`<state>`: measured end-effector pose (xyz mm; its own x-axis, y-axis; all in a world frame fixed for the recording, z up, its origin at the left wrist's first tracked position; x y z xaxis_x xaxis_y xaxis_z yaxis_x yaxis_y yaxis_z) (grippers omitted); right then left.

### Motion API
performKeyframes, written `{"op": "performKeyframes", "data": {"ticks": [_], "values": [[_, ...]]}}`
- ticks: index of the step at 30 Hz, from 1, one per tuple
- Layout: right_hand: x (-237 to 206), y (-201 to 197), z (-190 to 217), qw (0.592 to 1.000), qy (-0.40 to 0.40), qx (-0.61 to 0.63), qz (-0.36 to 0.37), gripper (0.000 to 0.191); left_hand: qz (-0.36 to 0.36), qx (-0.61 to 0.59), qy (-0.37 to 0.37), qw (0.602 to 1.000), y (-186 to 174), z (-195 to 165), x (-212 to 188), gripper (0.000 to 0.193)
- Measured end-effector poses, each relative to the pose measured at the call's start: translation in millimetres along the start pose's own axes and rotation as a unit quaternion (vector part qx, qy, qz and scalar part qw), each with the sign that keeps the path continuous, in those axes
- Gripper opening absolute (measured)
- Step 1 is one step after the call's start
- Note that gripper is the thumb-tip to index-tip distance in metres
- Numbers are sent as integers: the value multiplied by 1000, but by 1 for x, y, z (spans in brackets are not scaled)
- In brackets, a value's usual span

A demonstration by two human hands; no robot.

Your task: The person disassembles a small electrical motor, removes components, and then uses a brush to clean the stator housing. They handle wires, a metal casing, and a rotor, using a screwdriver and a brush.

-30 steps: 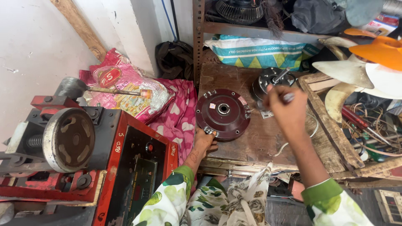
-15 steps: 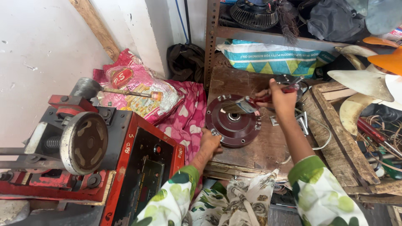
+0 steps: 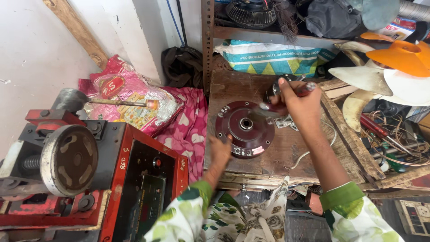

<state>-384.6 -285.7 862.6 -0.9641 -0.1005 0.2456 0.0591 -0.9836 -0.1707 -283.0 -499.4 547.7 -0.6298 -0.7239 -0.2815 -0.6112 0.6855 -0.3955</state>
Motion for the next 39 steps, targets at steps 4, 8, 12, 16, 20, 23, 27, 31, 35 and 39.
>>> {"op": "performKeyframes", "data": {"ticks": [4, 8, 12, 16, 20, 23, 27, 31, 35, 39], "values": [[-3, 41, -27, 982, 16, 186, 34, 41, 66, -239, -174, 953, 46, 44, -38, 61], [-23, 47, -82, 994, 61, 91, 4, 38, 76, -241, -182, 950, 47, 46, -28, 52], [-26, 9, -106, 987, 71, 143, 1, 42, 53, -175, -153, 971, 30, 38, -17, 43], [-30, -29, -98, 993, 61, 106, -1, 41, -22, 157, 60, 986, -12, -12, 24, 44], [-47, -35, -51, 999, -32, -20, 1, 37, -95, 156, 29, 983, -49, -27, 50, 57], [-59, -18, 8, 928, -236, -287, -9, 32, -110, 110, 67, 986, -41, -26, 33, 71], [-40, -7, 13, 990, -129, -57, -19, 30, 17, -181, -133, 974, 34, 25, -21, 59], [-30, 33, -24, 990, -29, 118, 65, 32, 77, -264, -236, 932, 74, 36, -39, 46], [-40, 26, -79, 989, 44, 138, 23, 33, 65, -187, -205, 959, 46, 24, -27, 41], [-49, -18, -115, 987, 97, 127, 3, 37, -1, 203, -56, 978, -7, -10, -2, 44]]}}
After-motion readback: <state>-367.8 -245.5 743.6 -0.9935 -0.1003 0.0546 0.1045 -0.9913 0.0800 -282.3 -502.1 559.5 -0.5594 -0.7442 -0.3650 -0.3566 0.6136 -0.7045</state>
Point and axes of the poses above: each hand's wrist, its own x-axis towards the middle knuckle, its own y-axis out of the palm, z = x × y, the point moved 10 cm from there along x, towards the middle knuckle, and after that the axes turned 8 degrees about -z, right-handed, at the moved point
